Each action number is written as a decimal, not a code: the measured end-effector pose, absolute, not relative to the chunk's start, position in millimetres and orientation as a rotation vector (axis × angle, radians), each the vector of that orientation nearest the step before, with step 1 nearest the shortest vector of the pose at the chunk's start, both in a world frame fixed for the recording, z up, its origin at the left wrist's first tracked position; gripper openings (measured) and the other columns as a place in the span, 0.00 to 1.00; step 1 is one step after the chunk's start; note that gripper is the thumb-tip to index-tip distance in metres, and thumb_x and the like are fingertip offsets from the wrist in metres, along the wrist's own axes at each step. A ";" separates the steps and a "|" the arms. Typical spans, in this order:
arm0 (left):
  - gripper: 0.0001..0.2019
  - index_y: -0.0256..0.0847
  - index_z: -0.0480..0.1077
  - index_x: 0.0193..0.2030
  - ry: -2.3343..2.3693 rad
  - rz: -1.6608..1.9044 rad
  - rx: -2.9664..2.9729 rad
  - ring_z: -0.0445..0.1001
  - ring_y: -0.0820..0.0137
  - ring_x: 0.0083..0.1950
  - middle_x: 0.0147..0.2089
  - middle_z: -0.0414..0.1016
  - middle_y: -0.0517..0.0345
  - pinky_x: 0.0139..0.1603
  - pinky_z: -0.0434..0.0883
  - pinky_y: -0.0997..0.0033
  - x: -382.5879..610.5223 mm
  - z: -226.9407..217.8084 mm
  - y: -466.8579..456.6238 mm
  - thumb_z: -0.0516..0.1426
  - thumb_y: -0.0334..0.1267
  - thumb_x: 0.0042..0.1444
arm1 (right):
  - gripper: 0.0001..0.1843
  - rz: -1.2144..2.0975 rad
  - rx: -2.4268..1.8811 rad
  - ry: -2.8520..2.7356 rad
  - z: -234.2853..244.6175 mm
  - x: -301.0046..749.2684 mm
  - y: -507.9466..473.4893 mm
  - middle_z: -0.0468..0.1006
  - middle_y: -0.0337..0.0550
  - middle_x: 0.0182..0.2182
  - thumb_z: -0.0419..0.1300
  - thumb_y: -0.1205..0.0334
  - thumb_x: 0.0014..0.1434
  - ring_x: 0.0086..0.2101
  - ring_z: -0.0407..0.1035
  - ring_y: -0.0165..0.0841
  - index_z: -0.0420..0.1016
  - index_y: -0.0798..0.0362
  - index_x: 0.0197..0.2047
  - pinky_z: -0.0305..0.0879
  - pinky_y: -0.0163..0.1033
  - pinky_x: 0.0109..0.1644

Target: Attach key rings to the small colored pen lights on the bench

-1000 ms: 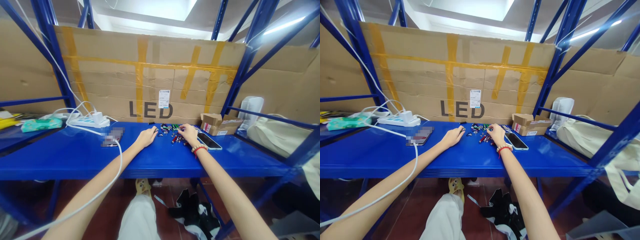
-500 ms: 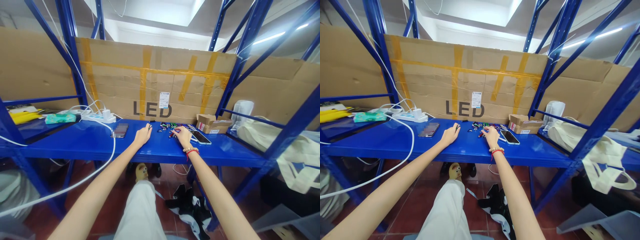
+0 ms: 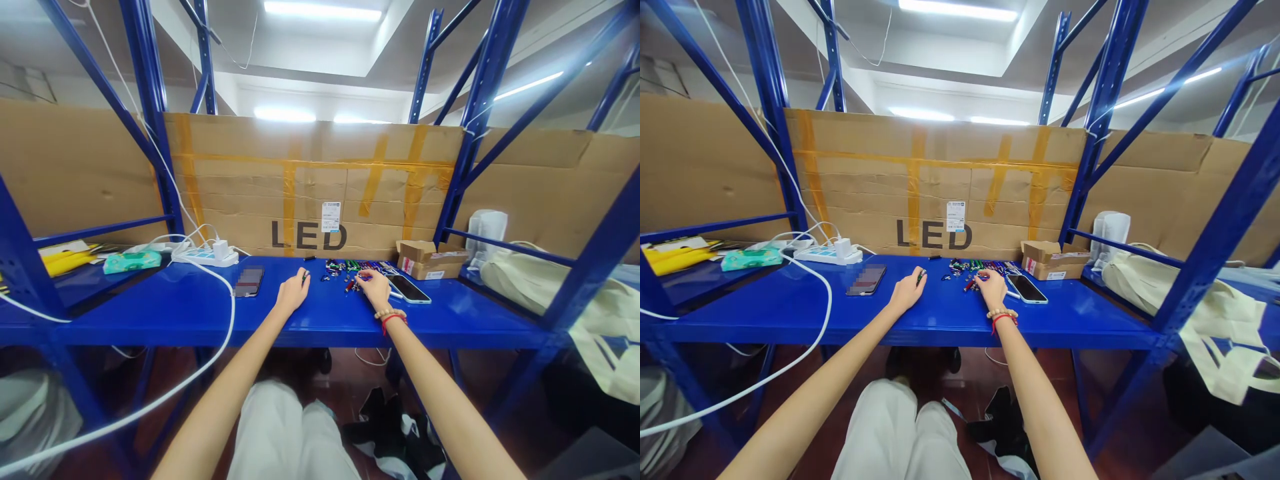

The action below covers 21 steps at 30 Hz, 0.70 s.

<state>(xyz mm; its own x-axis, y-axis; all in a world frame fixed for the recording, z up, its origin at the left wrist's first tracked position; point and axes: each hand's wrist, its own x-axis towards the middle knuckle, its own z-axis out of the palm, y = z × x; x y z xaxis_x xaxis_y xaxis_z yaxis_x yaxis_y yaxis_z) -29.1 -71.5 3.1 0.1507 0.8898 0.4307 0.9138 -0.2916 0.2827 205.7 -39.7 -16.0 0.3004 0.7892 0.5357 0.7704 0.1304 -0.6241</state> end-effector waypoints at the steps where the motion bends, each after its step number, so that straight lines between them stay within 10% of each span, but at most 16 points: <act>1: 0.14 0.43 0.59 0.48 -1.837 -0.817 -2.347 0.75 0.63 0.41 0.38 0.75 0.51 0.35 0.65 0.71 -29.3 3.1 -71.5 0.39 0.43 0.63 | 0.14 0.026 -1.638 -1.431 -15.7 205.6 -38.3 0.79 0.43 0.36 0.58 0.55 0.49 0.37 0.72 0.36 0.77 0.52 0.37 0.62 0.36 0.38; 21: 0.12 0.39 0.62 0.46 -0.549 -0.414 -2.620 0.74 0.67 0.36 0.32 0.73 0.52 0.26 0.68 0.72 -8.5 -11.2 -79.4 0.42 0.40 0.63 | 0.26 0.053 -1.867 -1.049 1.5 212.1 -28.4 0.78 0.48 0.23 0.60 0.37 0.38 0.31 0.72 0.47 0.80 0.49 0.31 0.62 0.44 0.31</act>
<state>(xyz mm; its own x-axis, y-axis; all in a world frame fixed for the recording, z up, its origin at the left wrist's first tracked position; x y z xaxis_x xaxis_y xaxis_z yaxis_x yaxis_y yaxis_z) -8.5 -79.4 -11.2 0.8773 0.3097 0.3667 0.4378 -0.8296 -0.3467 212.1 -28.4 1.5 0.6298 0.6782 0.3786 0.6367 -0.1717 -0.7517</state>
